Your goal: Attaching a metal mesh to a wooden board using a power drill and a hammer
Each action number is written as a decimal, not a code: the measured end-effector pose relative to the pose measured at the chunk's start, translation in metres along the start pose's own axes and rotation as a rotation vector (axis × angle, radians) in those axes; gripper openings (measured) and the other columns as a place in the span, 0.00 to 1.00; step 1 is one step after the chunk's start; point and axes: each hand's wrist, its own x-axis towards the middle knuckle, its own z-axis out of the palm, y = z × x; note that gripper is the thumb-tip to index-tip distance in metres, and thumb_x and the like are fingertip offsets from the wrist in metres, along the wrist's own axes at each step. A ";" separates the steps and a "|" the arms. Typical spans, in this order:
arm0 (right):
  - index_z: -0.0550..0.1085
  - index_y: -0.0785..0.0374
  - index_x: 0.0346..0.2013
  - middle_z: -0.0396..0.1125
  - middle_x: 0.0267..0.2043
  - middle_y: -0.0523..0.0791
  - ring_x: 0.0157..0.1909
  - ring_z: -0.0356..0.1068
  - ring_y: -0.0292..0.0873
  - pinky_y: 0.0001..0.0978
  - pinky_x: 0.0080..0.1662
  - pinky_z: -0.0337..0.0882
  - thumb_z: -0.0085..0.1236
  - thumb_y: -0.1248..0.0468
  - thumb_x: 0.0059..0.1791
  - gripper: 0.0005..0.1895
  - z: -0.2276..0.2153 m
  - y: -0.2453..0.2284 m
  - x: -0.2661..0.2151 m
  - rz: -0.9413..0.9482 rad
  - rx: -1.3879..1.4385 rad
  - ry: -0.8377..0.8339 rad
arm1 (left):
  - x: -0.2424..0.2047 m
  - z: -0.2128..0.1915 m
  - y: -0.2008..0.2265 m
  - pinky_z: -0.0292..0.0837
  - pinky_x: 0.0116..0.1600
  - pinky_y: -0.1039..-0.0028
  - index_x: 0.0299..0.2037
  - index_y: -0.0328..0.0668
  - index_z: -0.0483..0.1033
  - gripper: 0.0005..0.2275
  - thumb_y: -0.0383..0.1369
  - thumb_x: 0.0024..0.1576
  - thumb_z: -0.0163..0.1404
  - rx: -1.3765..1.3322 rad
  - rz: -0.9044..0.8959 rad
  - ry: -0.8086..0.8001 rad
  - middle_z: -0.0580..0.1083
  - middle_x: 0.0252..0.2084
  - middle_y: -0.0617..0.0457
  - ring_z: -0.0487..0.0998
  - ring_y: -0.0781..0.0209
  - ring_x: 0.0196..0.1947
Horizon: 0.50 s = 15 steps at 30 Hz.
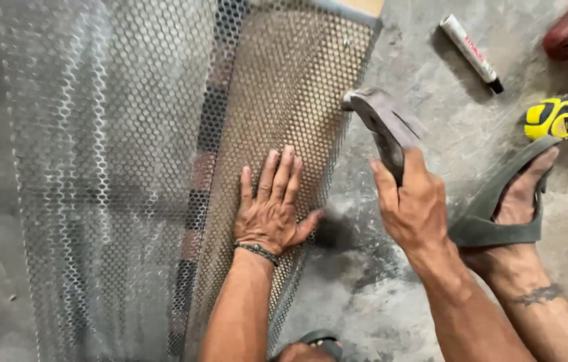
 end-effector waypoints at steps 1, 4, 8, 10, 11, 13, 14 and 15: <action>0.71 0.64 0.49 0.72 0.39 0.62 0.46 0.73 0.66 0.57 0.34 0.70 0.56 0.51 0.57 0.18 0.006 0.002 -0.006 0.003 -0.003 -0.003 | -0.001 0.000 0.001 0.30 0.76 0.42 0.77 0.46 0.48 0.46 0.67 0.53 0.42 -0.003 0.000 -0.004 0.45 0.80 0.52 0.40 0.51 0.79; 0.69 0.71 0.51 0.69 0.40 0.70 0.47 0.70 0.75 0.68 0.39 0.68 0.57 0.52 0.54 0.24 0.016 0.004 -0.014 0.108 -0.015 -0.039 | -0.002 -0.004 0.001 0.31 0.76 0.43 0.76 0.45 0.49 0.45 0.66 0.55 0.41 0.005 0.001 0.001 0.45 0.80 0.51 0.41 0.50 0.79; 0.73 0.64 0.44 0.72 0.35 0.62 0.44 0.74 0.66 0.56 0.34 0.72 0.59 0.50 0.53 0.20 0.032 0.057 -0.042 -0.016 -0.047 -0.012 | -0.001 -0.008 0.001 0.32 0.76 0.42 0.76 0.44 0.49 0.45 0.65 0.54 0.42 -0.022 0.001 -0.002 0.45 0.80 0.50 0.42 0.49 0.79; 0.74 0.64 0.43 0.72 0.35 0.61 0.44 0.74 0.65 0.51 0.34 0.73 0.62 0.51 0.52 0.18 0.038 0.060 -0.051 -0.008 -0.031 0.021 | -0.002 -0.008 0.001 0.32 0.76 0.43 0.76 0.45 0.49 0.44 0.65 0.56 0.40 -0.021 -0.006 -0.005 0.46 0.80 0.50 0.42 0.49 0.79; 0.72 0.67 0.41 0.72 0.35 0.63 0.42 0.75 0.66 0.54 0.34 0.73 0.61 0.50 0.53 0.21 0.032 0.036 -0.049 -0.059 -0.096 -0.013 | -0.006 -0.010 0.001 0.33 0.76 0.43 0.77 0.45 0.49 0.45 0.66 0.54 0.42 -0.009 -0.007 -0.017 0.45 0.80 0.50 0.42 0.49 0.79; 0.70 0.71 0.40 0.71 0.34 0.65 0.40 0.75 0.67 0.56 0.35 0.74 0.60 0.49 0.53 0.24 0.023 0.006 -0.043 -0.116 -0.161 -0.017 | 0.001 -0.009 0.000 0.34 0.76 0.43 0.77 0.45 0.48 0.47 0.66 0.52 0.44 0.007 0.008 -0.004 0.44 0.80 0.50 0.41 0.49 0.79; 0.71 0.70 0.40 0.70 0.33 0.64 0.39 0.74 0.69 0.58 0.33 0.72 0.61 0.51 0.51 0.22 0.022 -0.002 -0.050 -0.097 -0.120 0.005 | 0.000 -0.008 0.000 0.34 0.76 0.42 0.77 0.44 0.49 0.45 0.66 0.54 0.41 -0.038 0.009 0.004 0.46 0.80 0.49 0.43 0.48 0.79; 0.72 0.68 0.40 0.69 0.31 0.64 0.39 0.72 0.70 0.61 0.30 0.70 0.63 0.53 0.49 0.20 0.020 -0.009 -0.057 -0.078 -0.079 0.028 | -0.001 -0.007 0.000 0.34 0.75 0.41 0.76 0.43 0.51 0.43 0.65 0.57 0.39 -0.084 0.010 0.011 0.47 0.80 0.48 0.44 0.48 0.79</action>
